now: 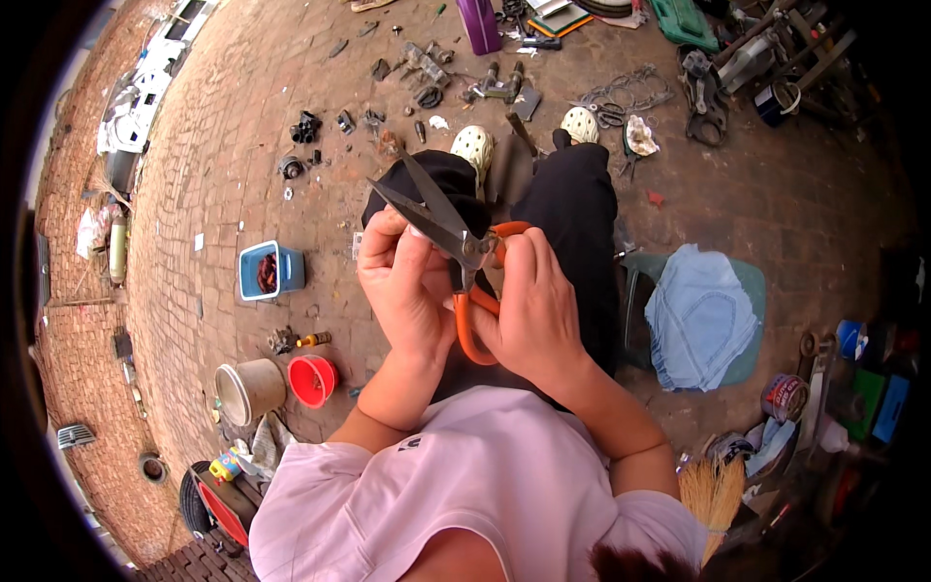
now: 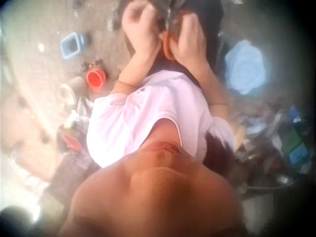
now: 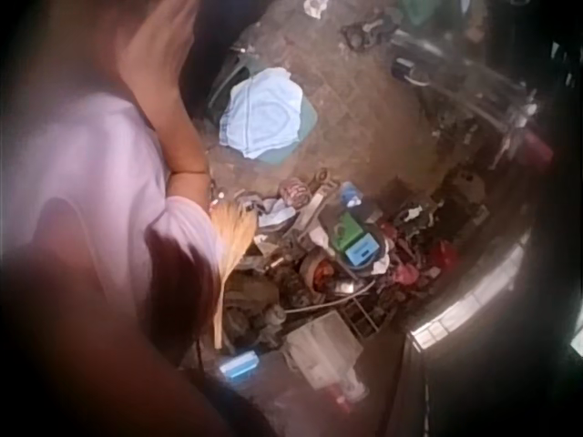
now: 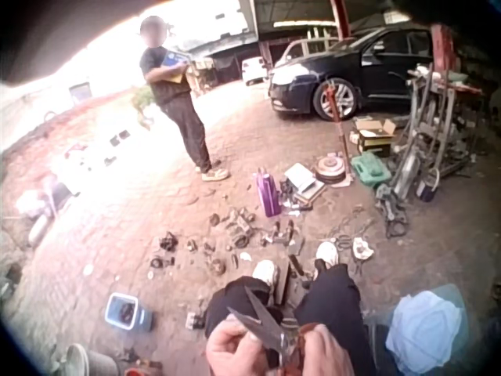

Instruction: The person sits on the ground and uses a hammer and chisel to shape a small metal piece. They then use pliers to bend and adjust the same piece.

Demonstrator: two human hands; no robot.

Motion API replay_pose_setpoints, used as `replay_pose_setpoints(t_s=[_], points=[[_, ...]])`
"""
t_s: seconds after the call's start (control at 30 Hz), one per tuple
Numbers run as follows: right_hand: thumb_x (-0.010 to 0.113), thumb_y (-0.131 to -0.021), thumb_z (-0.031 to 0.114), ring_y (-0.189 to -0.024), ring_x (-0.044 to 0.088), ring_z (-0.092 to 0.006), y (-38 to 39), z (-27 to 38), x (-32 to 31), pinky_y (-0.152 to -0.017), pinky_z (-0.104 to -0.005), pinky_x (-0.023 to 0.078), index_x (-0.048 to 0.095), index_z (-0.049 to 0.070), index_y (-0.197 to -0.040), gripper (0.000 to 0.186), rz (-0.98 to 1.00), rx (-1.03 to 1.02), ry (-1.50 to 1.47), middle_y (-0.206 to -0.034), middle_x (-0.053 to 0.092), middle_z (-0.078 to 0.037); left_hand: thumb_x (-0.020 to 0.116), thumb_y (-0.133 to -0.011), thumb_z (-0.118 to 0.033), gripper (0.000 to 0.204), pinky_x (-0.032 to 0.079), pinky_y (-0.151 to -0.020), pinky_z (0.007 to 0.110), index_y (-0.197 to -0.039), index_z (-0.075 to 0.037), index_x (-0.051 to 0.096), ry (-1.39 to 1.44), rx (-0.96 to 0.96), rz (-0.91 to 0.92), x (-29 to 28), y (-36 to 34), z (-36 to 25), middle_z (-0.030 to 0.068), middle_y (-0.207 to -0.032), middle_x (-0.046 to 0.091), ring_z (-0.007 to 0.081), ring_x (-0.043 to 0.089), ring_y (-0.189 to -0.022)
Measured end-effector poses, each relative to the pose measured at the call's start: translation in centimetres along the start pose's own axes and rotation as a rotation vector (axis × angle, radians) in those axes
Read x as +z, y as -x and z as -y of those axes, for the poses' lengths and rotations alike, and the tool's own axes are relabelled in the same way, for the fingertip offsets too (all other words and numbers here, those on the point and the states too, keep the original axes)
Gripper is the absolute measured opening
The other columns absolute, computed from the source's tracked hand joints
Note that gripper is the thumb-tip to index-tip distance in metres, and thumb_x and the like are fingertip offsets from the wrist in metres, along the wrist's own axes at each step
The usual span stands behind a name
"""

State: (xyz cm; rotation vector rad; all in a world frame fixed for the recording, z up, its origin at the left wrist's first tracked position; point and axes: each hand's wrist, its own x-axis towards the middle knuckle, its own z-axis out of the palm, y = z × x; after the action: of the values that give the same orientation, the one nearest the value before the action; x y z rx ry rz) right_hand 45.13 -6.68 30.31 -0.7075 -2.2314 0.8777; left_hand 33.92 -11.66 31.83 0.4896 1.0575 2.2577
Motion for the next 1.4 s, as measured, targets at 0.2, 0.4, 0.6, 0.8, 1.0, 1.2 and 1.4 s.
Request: replay_pose_setpoints(t_s=[0.2,0.4,0.6,0.8,1.0,1.2,1.4], points=[[0.079,-0.076,0.03,-0.086,0.053,-0.0384,-0.5,-0.2,-0.4,-0.069,-0.0442,0.048,0.045,-0.003,-0.102,0.054,0.027,0.002,0.062,-0.095,0.047,-0.018,0.065,-0.088,0.008,0.006,0.045,-0.068,0.02,-0.093,0.004,0.064,-0.169,0.152,0.054,-1.3,-0.7,0.2,0.0051,-0.094,0.058,0.0065,0.055,-0.076],[0.082,-0.072,0.026,-0.088,0.052,-0.0389,-1.2,-0.4,-0.6,-0.07,-0.0443,0.047,0.044,-0.002,-0.101,0.056,0.059,0.037,0.123,-0.097,0.046,-0.018,0.065,-0.087,0.011,0.009,0.044,-0.066,0.018,-0.092,0.005,0.064,-0.283,0.162,0.033,-1.6,-1.0,0.1,0.0047,-0.094,0.058,0.0056,0.054,-0.076],[0.082,-0.073,0.026,-0.088,0.052,-0.0394,-1.6,-1.0,0.1,-0.071,-0.0444,0.047,0.044,-0.003,-0.1,0.055,0.107,0.039,0.092,-0.097,0.046,-0.018,0.064,-0.086,0.012,0.01,0.043,-0.066,0.018,-0.093,0.005,0.062,-0.29,0.18,0.042,-2.1,-1.3,0.2,0.0045,-0.095,0.056,0.0052,0.053,-0.076],[0.082,-0.075,0.023,-0.087,0.057,-0.0417,-2.0,-1.6,0.5,-0.07,-0.0456,0.05,0.043,-0.003,-0.101,0.053,0.182,0.072,0.096,-0.1,0.049,-0.021,0.06,-0.089,0.007,0.005,0.045,-0.054,0.02,-0.091,0.003,0.06,-0.367,0.158,-0.01,-2.8,-1.7,0.3,0.0056,-0.088,0.058,0.0091,0.056,-0.063],[0.081,-0.074,0.017,-0.078,0.06,-0.043,-1.9,-2.2,1.3,-0.064,-0.0465,0.052,0.042,-0.004,-0.103,0.053,0.182,0.089,0.092,-0.102,0.049,-0.023,0.059,-0.087,0.013,0.01,0.049,-0.052,0.021,-0.088,0.003,0.058,-0.269,0.061,-0.022,-2.4,-2.0,0.0,0.004,-0.087,0.057,0.0084,0.06,-0.059],[0.081,-0.075,0.015,-0.083,0.059,-0.043,-2.2,-2.2,1.6,-0.068,-0.0455,0.051,0.04,-0.004,-0.106,0.055,0.15,0.068,0.216,-0.104,0.046,-0.023,0.06,-0.089,0.007,0.006,0.046,-0.052,0.021,-0.086,0.002,0.058,-0.333,0.107,-0.036,-2.1,-1.9,0.0,0.0053,-0.082,0.06,0.0093,0.057,-0.057],[0.082,-0.075,0.017,-0.083,0.058,-0.042,-2.5,-2.4,1.6,-0.068,-0.0446,0.049,0.038,-0.004,-0.109,0.059,0.118,0.022,0.211,-0.104,0.044,-0.023,0.06,-0.085,0.013,0.011,0.048,-0.052,0.021,-0.085,0.002,0.056,-0.483,0.299,0.057,-2.1,-1.4,-0.3,0.0062,-0.085,0.056,0.0099,0.059,-0.06]])
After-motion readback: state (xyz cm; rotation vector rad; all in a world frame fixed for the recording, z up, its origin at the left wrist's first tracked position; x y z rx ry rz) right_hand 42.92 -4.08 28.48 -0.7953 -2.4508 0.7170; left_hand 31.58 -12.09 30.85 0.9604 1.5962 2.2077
